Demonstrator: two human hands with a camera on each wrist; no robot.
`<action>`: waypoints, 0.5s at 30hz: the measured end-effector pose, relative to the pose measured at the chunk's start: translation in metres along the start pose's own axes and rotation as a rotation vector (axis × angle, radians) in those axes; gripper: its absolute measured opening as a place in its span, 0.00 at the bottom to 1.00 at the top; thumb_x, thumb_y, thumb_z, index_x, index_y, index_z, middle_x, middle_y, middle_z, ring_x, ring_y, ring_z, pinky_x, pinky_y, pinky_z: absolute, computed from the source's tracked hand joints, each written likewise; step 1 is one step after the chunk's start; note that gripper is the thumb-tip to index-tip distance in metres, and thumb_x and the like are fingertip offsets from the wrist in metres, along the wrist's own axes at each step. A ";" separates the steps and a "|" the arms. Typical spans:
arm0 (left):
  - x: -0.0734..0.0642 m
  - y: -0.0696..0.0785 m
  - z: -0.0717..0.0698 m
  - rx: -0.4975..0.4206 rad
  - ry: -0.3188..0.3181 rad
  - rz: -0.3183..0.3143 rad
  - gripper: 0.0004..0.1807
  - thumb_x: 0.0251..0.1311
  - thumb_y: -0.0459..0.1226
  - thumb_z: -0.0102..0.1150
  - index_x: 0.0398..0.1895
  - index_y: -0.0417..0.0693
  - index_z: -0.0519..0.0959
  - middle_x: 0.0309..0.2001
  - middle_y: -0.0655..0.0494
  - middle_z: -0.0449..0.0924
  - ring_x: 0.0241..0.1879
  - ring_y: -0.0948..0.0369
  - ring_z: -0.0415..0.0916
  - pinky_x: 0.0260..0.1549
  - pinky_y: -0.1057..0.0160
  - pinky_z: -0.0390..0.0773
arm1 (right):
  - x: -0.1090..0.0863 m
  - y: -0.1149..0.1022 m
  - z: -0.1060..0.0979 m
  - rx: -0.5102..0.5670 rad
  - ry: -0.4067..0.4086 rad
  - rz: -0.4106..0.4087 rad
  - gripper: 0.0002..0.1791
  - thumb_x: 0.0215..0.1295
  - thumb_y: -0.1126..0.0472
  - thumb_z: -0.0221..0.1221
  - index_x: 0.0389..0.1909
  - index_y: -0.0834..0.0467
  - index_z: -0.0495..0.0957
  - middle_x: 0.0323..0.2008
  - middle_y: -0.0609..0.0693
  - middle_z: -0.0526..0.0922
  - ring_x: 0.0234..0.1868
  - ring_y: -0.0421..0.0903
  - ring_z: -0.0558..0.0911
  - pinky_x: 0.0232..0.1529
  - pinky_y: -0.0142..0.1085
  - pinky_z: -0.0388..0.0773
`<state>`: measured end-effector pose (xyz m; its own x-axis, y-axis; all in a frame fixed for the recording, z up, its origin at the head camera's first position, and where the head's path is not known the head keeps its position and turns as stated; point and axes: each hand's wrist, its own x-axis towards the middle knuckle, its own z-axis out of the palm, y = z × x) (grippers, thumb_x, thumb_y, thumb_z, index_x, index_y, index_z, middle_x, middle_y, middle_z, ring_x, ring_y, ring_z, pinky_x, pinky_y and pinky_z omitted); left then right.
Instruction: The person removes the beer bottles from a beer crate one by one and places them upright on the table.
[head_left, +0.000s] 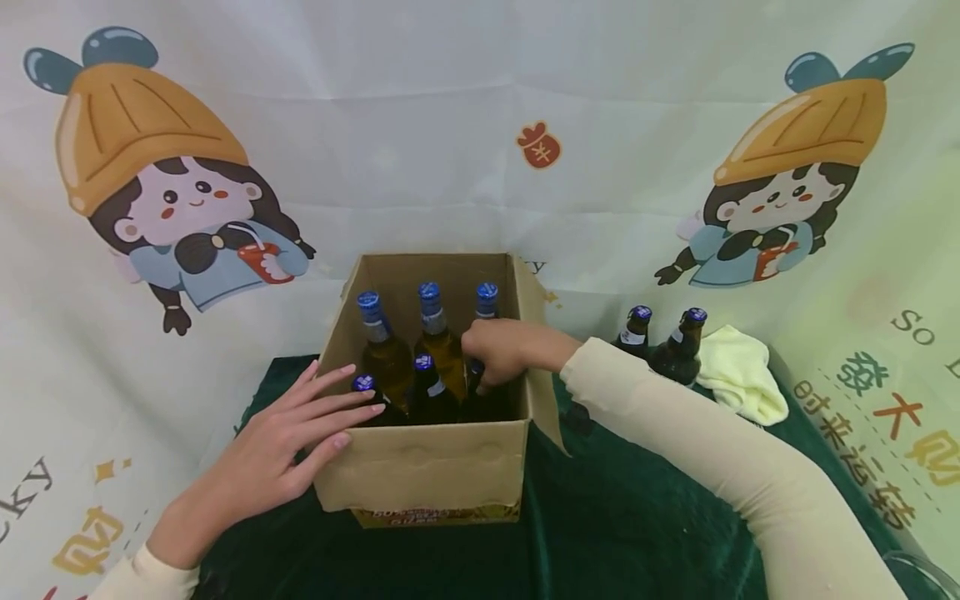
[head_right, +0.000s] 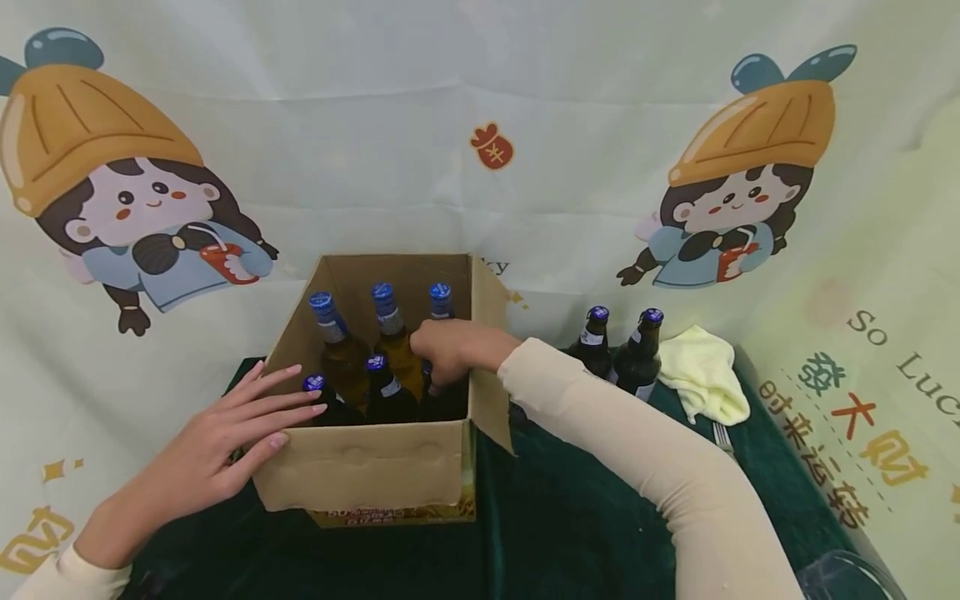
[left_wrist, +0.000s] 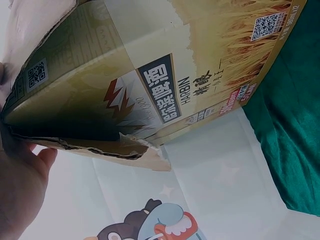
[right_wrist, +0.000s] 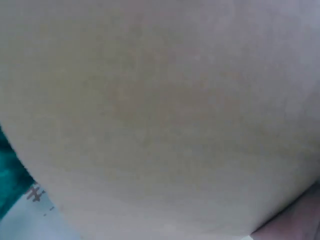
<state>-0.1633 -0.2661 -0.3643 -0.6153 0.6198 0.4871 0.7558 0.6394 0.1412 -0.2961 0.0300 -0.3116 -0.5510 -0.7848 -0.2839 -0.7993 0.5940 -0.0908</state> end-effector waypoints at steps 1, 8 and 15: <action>0.000 0.000 0.000 -0.001 -0.002 -0.002 0.28 0.64 0.33 0.61 0.67 0.63 0.77 0.64 0.55 0.80 0.76 0.52 0.61 0.82 0.57 0.36 | 0.000 0.001 0.000 0.015 0.020 -0.009 0.13 0.62 0.54 0.70 0.39 0.60 0.87 0.30 0.48 0.86 0.25 0.38 0.73 0.31 0.33 0.74; -0.002 0.001 0.001 -0.007 -0.032 -0.023 0.28 0.66 0.34 0.61 0.68 0.66 0.75 0.65 0.56 0.79 0.77 0.54 0.59 0.82 0.59 0.34 | -0.007 0.010 0.004 0.157 0.158 -0.096 0.13 0.65 0.56 0.67 0.44 0.61 0.84 0.35 0.51 0.87 0.27 0.36 0.76 0.32 0.29 0.76; -0.001 0.000 0.002 -0.002 0.020 0.017 0.28 0.64 0.33 0.61 0.67 0.63 0.77 0.64 0.54 0.81 0.76 0.53 0.61 0.82 0.56 0.37 | -0.015 0.022 0.008 0.446 0.460 -0.160 0.15 0.65 0.58 0.67 0.48 0.63 0.83 0.38 0.52 0.87 0.33 0.38 0.82 0.40 0.29 0.81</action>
<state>-0.1632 -0.2661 -0.3663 -0.5978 0.6213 0.5066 0.7664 0.6282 0.1341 -0.3031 0.0562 -0.3173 -0.5587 -0.8064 0.1936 -0.7583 0.4023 -0.5130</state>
